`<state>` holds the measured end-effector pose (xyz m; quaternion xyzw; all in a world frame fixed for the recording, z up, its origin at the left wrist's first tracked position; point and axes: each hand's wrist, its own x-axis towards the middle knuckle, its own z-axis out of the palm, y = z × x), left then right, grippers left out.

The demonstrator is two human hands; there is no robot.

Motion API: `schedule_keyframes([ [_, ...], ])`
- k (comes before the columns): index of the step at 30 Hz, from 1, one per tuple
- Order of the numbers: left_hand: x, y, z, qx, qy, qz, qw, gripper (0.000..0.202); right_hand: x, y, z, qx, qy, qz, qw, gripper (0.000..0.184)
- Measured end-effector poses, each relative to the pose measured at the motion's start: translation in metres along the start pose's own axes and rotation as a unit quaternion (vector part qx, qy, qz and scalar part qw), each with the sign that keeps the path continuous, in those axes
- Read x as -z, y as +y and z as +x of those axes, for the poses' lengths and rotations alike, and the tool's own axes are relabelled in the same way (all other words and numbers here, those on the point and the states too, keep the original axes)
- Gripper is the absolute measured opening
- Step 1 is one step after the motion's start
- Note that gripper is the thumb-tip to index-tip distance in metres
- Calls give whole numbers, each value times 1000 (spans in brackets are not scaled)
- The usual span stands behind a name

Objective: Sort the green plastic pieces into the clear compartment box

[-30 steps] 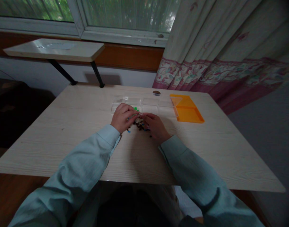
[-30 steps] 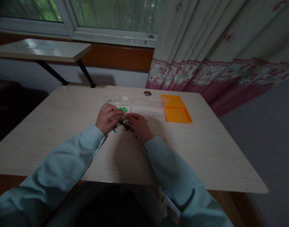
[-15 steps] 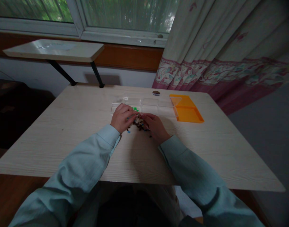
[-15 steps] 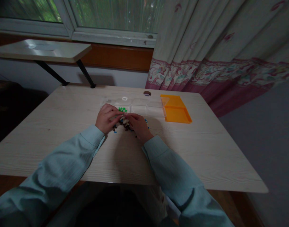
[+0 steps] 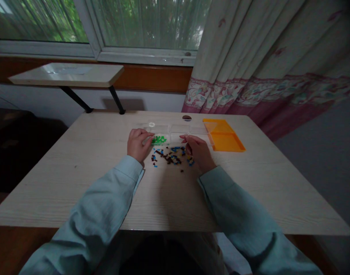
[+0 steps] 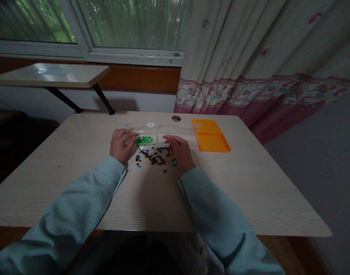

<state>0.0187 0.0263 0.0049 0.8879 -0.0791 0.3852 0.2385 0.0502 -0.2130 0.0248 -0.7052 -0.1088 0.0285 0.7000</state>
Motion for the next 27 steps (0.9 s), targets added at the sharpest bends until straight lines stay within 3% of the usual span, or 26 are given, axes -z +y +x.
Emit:
schedule_keyframes([
  [6, -2, -1, -1, 6, -10, 18, 1000, 20, 31, 7, 17, 47, 49, -127, 990, 37],
  [9, -2, -2, -1, 6, -21, 34, 999, 20, 48, 8, 22, 105, 16, -234, 966, 33],
  [13, -3, -4, -2, 12, -30, 49, 998, 18, 62, 8, 19, 192, -68, -357, 912, 23],
  [18, -3, -4, -3, 21, -45, 60, 997, 19, 64, 10, 14, 208, -131, -432, 868, 17],
  [27, -5, -5, -4, 24, -64, 58, 996, 19, 61, 6, 12, 208, -140, -449, 858, 17],
])
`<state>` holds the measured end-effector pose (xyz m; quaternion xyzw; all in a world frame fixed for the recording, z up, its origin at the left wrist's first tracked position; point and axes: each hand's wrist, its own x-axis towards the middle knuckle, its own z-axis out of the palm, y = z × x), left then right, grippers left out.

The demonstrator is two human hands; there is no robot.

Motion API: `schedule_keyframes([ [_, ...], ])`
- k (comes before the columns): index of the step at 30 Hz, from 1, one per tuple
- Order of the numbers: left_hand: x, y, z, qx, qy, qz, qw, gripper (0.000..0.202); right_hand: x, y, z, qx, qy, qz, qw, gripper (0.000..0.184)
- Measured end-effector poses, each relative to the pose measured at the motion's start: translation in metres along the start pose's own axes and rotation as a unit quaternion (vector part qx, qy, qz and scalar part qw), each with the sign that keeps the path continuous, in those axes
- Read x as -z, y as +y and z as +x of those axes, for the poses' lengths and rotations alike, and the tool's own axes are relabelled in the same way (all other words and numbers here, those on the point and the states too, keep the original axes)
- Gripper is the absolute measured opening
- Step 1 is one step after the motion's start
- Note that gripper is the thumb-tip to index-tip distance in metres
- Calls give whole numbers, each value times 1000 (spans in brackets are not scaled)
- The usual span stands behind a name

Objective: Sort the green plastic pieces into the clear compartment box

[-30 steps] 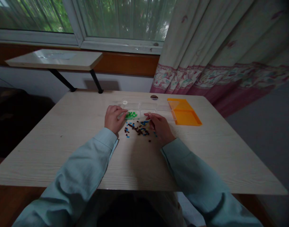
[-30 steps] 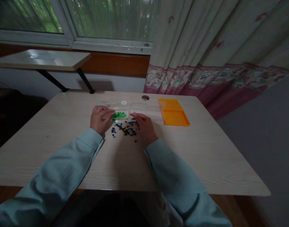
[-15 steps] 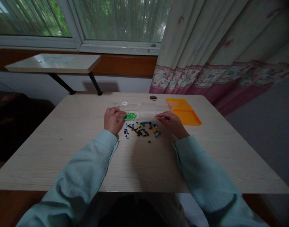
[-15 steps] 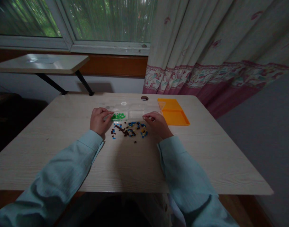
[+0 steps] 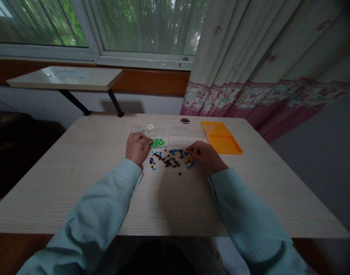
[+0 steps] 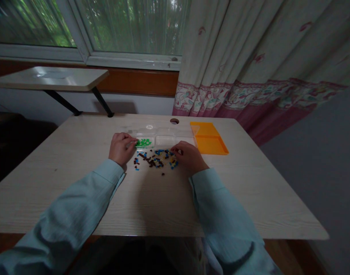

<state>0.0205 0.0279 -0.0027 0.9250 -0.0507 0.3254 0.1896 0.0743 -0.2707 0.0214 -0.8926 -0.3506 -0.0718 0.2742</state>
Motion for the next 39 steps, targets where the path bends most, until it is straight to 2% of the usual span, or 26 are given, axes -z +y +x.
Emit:
schedule_keyframes([
  [10, 0, 1, 0, -14, 9, -12, 1000, 19, 3, -11, -1, 8, -32, -4, 999, 15],
  [21, 2, 6, 1, -38, 1, -35, 999, 23, -9, -36, -3, 42, -94, 4, 995, 18],
  [23, 6, 12, 1, -75, -21, -60, 995, 23, -11, -35, -3, 51, -99, 0, 994, 19],
  [27, 13, 27, 0, -180, -127, -105, 970, 21, -15, -32, -3, 59, -103, -6, 993, 19],
  [29, 16, 32, -1, -210, -167, -114, 957, 20, -17, -34, -4, 63, -102, -2, 993, 20],
  [32, 19, 35, -1, -220, -199, -111, 948, 18, -19, -41, -5, 79, -99, 2, 992, 21],
  [39, 16, 29, -1, -217, -224, -106, 944, 20, -27, -56, -7, 101, -97, -17, 990, 22],
])
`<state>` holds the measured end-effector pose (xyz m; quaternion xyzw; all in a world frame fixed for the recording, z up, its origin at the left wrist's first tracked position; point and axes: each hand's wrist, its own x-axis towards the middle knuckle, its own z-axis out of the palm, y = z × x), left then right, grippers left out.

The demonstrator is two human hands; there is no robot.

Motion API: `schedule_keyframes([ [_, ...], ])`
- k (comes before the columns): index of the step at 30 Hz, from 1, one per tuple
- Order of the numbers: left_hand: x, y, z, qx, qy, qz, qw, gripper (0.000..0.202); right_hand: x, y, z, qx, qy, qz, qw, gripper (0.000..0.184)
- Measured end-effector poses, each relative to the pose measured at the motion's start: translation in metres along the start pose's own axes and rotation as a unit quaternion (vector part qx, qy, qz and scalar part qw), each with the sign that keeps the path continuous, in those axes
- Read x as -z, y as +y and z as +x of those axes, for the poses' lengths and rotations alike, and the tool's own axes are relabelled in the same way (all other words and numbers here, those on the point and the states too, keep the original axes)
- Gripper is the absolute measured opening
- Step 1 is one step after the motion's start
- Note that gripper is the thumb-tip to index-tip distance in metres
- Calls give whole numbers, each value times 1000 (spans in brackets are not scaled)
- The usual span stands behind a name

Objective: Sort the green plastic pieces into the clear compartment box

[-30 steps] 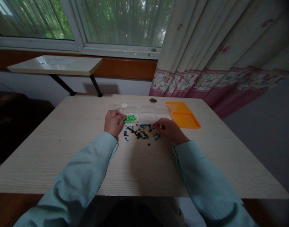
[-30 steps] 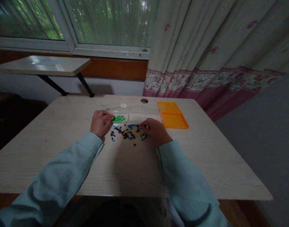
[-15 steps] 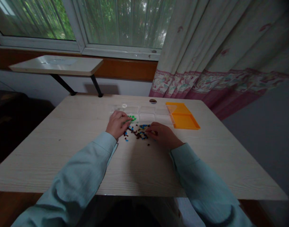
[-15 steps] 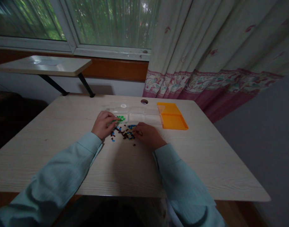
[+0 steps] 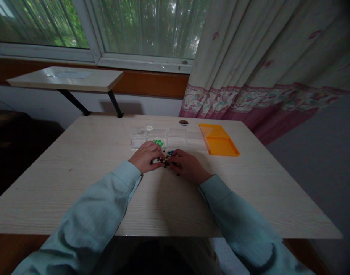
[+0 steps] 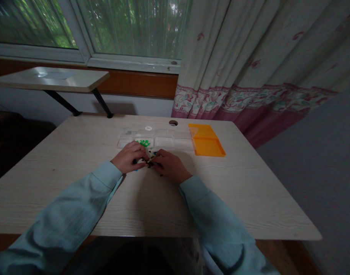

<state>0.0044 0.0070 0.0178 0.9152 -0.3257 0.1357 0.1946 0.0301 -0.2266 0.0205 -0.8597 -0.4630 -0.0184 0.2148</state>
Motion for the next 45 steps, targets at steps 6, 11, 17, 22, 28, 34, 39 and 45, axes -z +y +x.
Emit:
schedule_keyframes([
  [6, -1, -4, -1, 11, 2, 11, 1000, 29, -4, 0, 2, 0, 10, -14, 1000, 17],
  [11, 1, -12, -4, 21, 19, 33, 999, 29, -7, 4, 2, -3, 22, -31, 999, 15],
  [17, 8, -1, 4, 45, 66, 67, 995, 34, -7, -3, 16, 12, 25, -29, 999, 14],
  [22, 4, 11, 18, 58, 102, 54, 992, 32, -2, -10, 28, -26, 75, -19, 997, 16],
  [28, 1, 12, 12, 39, 110, 44, 992, 30, 6, -5, 12, -61, 113, 19, 992, 18],
  [34, 1, 7, 5, 66, 138, 59, 986, 27, 9, 23, 3, -87, 174, 79, 978, 21],
  [39, -2, 2, 2, 70, 150, 45, 985, 24, 9, 30, 3, -95, 215, 83, 968, 25],
  [45, -6, -3, 2, 67, 139, 44, 987, 25, 7, 29, 4, -123, 214, 64, 967, 19],
])
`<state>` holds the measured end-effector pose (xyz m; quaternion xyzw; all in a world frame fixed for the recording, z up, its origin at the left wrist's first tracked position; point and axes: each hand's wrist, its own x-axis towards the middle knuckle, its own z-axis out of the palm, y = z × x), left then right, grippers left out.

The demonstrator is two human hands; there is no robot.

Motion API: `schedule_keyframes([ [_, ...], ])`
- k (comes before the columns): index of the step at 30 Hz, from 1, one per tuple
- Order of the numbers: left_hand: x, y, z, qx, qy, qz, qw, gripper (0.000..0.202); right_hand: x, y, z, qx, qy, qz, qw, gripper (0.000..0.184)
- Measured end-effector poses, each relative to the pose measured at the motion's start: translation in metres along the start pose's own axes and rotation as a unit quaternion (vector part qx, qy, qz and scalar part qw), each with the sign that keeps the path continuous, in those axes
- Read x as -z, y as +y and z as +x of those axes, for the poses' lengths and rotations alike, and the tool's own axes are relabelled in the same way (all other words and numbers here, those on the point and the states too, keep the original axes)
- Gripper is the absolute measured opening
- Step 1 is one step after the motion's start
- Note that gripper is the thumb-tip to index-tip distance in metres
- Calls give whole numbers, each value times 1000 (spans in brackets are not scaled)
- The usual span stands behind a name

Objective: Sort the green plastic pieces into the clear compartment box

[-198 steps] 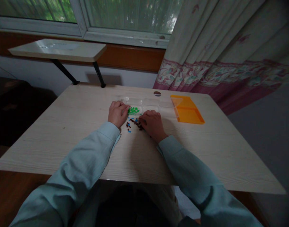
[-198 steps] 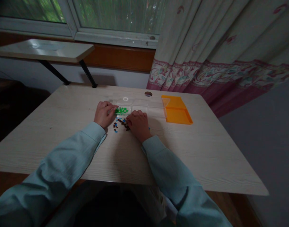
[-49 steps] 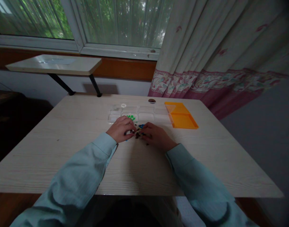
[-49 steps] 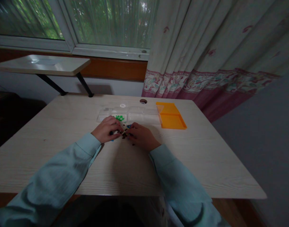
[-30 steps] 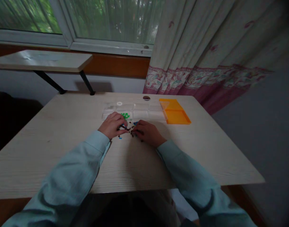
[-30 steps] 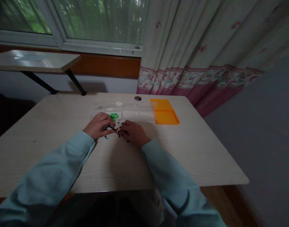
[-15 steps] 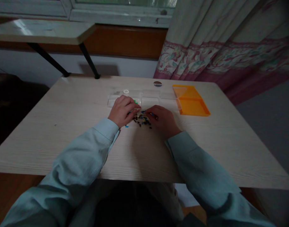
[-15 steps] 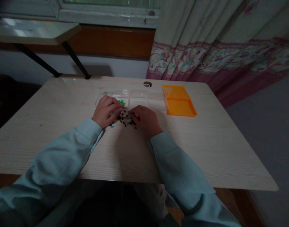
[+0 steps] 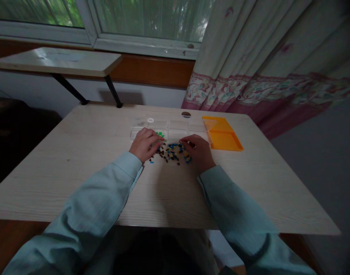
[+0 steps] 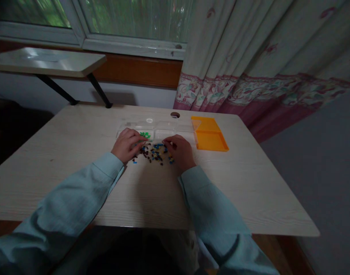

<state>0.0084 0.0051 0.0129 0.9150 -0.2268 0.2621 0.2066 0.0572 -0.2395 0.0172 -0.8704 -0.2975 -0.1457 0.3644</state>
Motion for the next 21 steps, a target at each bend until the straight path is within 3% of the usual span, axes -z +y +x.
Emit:
schedule_keyframes([
  [7, -1, -6, -2, -11, -50, -7, 999, 27, 8, 2, 3, -36, 7, -8, 999, 18],
  [16, 3, -13, -6, -41, -117, -19, 992, 36, 16, 10, 4, 6, -106, -41, 993, 13],
  [21, 6, -16, -8, -42, -116, -14, 992, 40, 12, 14, 3, 2, -139, -27, 990, 14],
])
